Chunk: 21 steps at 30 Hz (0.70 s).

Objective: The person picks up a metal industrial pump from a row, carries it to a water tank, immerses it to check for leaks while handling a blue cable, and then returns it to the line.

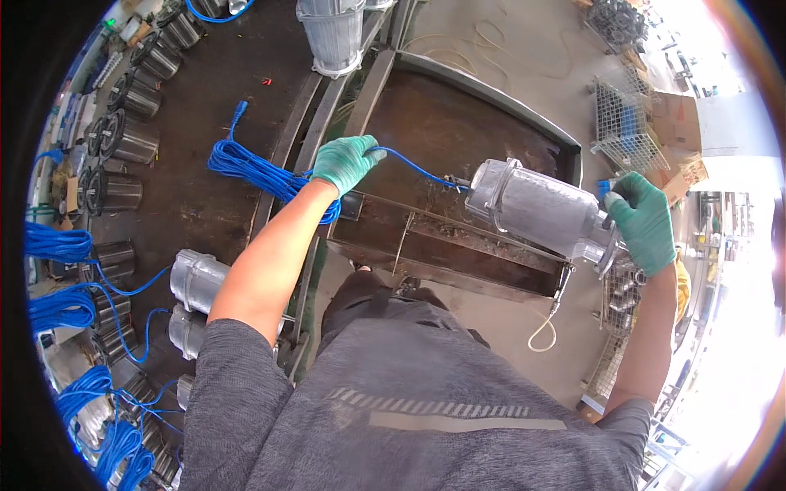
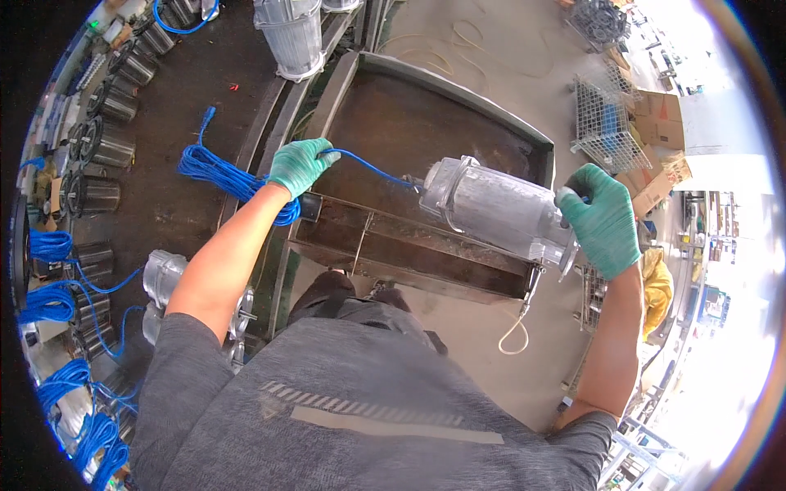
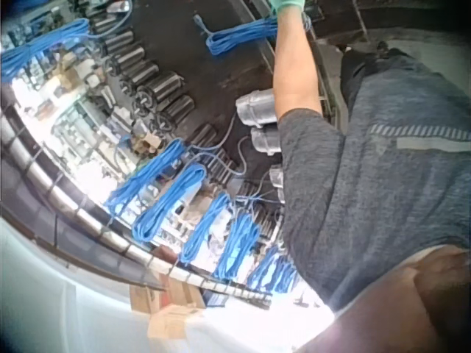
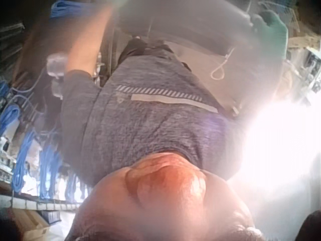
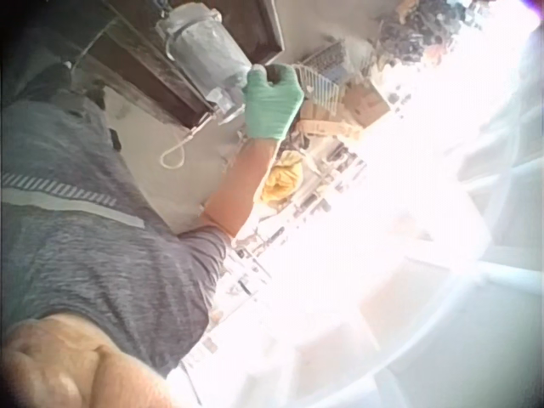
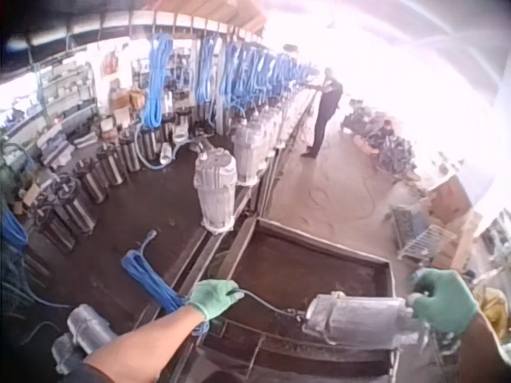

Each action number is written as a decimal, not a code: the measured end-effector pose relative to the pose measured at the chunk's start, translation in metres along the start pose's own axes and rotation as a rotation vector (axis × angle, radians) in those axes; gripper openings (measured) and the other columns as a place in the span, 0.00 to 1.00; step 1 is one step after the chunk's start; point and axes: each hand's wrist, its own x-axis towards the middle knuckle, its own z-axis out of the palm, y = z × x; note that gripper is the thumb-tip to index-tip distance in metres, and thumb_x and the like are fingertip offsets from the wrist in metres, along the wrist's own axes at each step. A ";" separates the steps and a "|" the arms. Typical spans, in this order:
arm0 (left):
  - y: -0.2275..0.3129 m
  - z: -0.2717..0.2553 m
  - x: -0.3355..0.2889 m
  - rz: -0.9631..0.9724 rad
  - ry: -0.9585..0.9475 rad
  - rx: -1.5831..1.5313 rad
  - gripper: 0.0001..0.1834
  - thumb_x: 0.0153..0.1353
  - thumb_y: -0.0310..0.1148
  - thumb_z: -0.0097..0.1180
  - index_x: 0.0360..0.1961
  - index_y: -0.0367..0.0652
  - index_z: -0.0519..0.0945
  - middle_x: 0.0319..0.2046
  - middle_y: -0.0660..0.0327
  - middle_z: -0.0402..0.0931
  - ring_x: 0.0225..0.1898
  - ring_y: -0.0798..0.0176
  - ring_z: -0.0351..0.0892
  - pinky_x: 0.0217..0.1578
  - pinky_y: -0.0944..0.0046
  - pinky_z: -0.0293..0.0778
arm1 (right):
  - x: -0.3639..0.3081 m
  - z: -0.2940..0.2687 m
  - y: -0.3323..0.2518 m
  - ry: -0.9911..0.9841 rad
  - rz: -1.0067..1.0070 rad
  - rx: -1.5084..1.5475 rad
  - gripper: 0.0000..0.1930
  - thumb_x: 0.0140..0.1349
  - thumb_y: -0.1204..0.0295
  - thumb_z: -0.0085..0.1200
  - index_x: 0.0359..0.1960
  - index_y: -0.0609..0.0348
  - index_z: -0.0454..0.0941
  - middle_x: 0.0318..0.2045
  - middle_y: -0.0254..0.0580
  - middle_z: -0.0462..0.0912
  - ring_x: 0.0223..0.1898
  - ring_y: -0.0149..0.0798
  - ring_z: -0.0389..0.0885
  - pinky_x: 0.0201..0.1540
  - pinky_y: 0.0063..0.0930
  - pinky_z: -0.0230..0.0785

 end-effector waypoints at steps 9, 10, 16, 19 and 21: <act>-0.027 -0.111 -0.037 -0.030 -0.178 -0.006 0.15 0.67 0.47 0.62 0.38 0.45 0.86 0.34 0.51 0.85 0.36 0.45 0.85 0.38 0.52 0.78 | -0.046 -0.013 0.015 -0.022 0.057 0.155 0.05 0.61 0.76 0.56 0.34 0.66 0.80 0.26 0.33 0.80 0.28 0.24 0.76 0.32 0.23 0.70; -0.038 -0.121 -0.048 0.018 -0.148 -0.047 0.13 0.67 0.43 0.62 0.37 0.43 0.85 0.31 0.53 0.84 0.33 0.52 0.85 0.37 0.57 0.77 | -0.050 -0.009 0.022 -0.042 0.049 0.173 0.05 0.61 0.76 0.56 0.35 0.66 0.80 0.27 0.33 0.80 0.28 0.24 0.76 0.32 0.23 0.71; -0.074 -0.174 -0.098 -0.069 -0.160 -0.117 0.10 0.66 0.36 0.66 0.39 0.39 0.86 0.33 0.57 0.86 0.36 0.63 0.85 0.42 0.62 0.78 | -0.074 0.050 0.081 -0.204 0.161 0.524 0.09 0.62 0.78 0.56 0.42 0.67 0.81 0.36 0.37 0.85 0.37 0.25 0.80 0.40 0.21 0.75; -0.067 -0.184 -0.117 -0.079 -0.196 -0.161 0.11 0.65 0.36 0.67 0.41 0.39 0.87 0.35 0.56 0.87 0.38 0.59 0.86 0.44 0.61 0.79 | -0.083 0.093 0.110 -0.222 0.219 0.619 0.09 0.62 0.81 0.55 0.43 0.66 0.82 0.34 0.35 0.86 0.34 0.25 0.80 0.38 0.22 0.75; -0.056 -0.188 -0.126 -0.099 -0.242 -0.093 0.13 0.63 0.38 0.69 0.41 0.40 0.88 0.37 0.54 0.88 0.40 0.55 0.87 0.46 0.58 0.79 | -0.087 0.118 0.131 -0.218 0.216 0.616 0.09 0.61 0.81 0.55 0.43 0.66 0.83 0.34 0.34 0.86 0.32 0.24 0.79 0.37 0.21 0.74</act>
